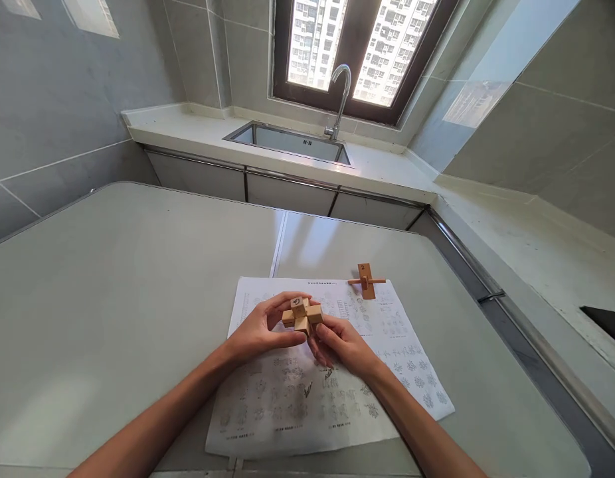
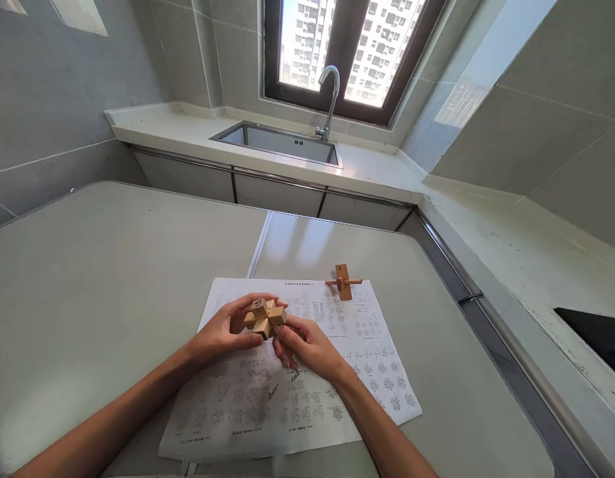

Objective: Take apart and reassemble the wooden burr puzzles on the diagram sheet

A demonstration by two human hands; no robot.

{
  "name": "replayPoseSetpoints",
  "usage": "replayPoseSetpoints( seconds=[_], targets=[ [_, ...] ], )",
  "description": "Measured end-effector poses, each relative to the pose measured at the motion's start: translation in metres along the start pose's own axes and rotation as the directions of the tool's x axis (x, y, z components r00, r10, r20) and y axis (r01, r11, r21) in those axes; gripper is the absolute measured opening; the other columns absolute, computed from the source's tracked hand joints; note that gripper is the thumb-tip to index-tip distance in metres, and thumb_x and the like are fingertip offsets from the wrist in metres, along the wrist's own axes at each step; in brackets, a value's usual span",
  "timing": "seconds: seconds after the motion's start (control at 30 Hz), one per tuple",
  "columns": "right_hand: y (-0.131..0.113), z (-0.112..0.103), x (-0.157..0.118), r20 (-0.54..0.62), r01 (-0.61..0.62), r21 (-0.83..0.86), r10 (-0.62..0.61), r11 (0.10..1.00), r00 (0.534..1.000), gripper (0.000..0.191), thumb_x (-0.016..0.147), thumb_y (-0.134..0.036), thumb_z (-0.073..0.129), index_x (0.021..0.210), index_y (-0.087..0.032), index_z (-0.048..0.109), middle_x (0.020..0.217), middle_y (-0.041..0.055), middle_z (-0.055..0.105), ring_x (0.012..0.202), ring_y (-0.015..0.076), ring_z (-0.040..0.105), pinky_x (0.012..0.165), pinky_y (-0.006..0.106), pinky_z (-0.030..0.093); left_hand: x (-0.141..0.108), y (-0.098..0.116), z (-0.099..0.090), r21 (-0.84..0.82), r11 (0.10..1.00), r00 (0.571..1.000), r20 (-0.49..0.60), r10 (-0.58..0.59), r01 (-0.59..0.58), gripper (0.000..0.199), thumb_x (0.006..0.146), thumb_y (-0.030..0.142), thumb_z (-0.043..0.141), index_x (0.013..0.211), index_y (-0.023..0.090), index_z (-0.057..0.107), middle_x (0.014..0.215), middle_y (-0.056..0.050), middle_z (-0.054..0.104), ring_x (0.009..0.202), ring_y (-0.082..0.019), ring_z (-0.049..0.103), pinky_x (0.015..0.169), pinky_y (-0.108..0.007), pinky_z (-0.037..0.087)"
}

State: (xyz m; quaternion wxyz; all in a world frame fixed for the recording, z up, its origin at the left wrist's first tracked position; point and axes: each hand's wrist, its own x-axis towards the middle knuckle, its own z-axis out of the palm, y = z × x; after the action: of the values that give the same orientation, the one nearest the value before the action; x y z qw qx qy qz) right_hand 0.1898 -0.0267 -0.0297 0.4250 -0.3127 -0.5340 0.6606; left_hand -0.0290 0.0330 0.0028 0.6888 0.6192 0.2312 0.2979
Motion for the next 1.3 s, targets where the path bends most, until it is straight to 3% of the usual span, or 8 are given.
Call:
replayPoseSetpoints(
  seconds=[0.23,0.33,0.47,0.63,0.87,1.3],
  targets=[
    [-0.008,0.002,-0.001,0.174,-0.123,0.004,0.12,0.992,0.977,0.042,0.099,-0.056,0.067,0.086,-0.015,0.066,0.062,-0.001,0.062,0.045,0.0093,0.052,0.043,0.022,0.038,0.0,0.002,-0.001,-0.02,0.999,0.989,0.147,-0.022,0.025,0.064,0.077,0.037,0.091,0.135,0.024,0.065,0.14,-0.013,0.069,0.128,-0.034,0.067,0.107,-0.044,0.053],
    [-0.008,0.002,0.0,0.084,-0.133,-0.031,0.135,0.991,0.987,0.039,0.094,-0.053,0.076,0.088,-0.016,0.066,0.056,-0.0022,0.063,0.041,0.0092,0.051,0.041,0.022,0.038,0.0,-0.001,-0.003,0.017,1.0,0.99,0.143,-0.023,0.02,0.065,0.076,0.037,0.092,0.134,0.022,0.065,0.134,-0.013,0.071,0.126,-0.034,0.067,0.108,-0.045,0.052],
    [-0.005,0.005,0.001,-0.086,-0.067,-0.023,0.065,0.997,0.994,0.036,0.091,-0.047,0.08,0.101,-0.018,0.062,0.053,-0.0069,0.06,0.04,0.0096,0.051,0.042,0.021,0.039,0.0,-0.002,-0.003,0.058,0.998,0.999,0.051,-0.01,0.007,0.067,0.075,0.033,0.093,0.134,0.024,0.064,0.135,-0.011,0.072,0.129,-0.033,0.066,0.114,-0.047,0.049],
    [-0.003,0.007,0.002,-0.196,-0.035,-0.036,0.028,0.999,0.98,0.037,0.092,-0.05,0.078,0.095,-0.021,0.056,0.056,-0.0075,0.061,0.041,0.0091,0.053,0.042,0.02,0.036,0.0,0.0,0.001,0.099,0.995,0.999,-0.041,0.022,-0.018,0.069,0.074,0.031,0.094,0.135,0.026,0.063,0.14,-0.011,0.07,0.133,-0.033,0.064,0.119,-0.05,0.045],
    [-0.004,0.009,0.002,-0.235,-0.024,-0.087,0.003,0.996,0.972,0.043,0.092,-0.058,0.077,0.094,-0.023,0.053,0.054,-0.0075,0.061,0.039,0.0089,0.049,0.043,0.022,0.033,0.0,0.003,0.003,0.185,0.982,0.994,-0.087,0.06,-0.043,0.07,0.075,0.031,0.094,0.137,0.025,0.063,0.137,-0.011,0.071,0.133,-0.032,0.064,0.118,-0.047,0.047],
    [-0.003,0.012,0.002,-0.244,-0.016,-0.105,-0.01,0.994,0.97,0.041,0.094,-0.057,0.075,0.099,-0.021,0.055,0.059,-0.0068,0.062,0.041,0.0111,0.059,0.042,0.022,0.035,-0.001,0.008,0.006,0.25,0.968,0.992,-0.109,0.064,-0.035,0.065,0.079,0.034,0.091,0.136,0.025,0.061,0.137,-0.01,0.072,0.133,-0.031,0.065,0.117,-0.046,0.047]
  ],
)
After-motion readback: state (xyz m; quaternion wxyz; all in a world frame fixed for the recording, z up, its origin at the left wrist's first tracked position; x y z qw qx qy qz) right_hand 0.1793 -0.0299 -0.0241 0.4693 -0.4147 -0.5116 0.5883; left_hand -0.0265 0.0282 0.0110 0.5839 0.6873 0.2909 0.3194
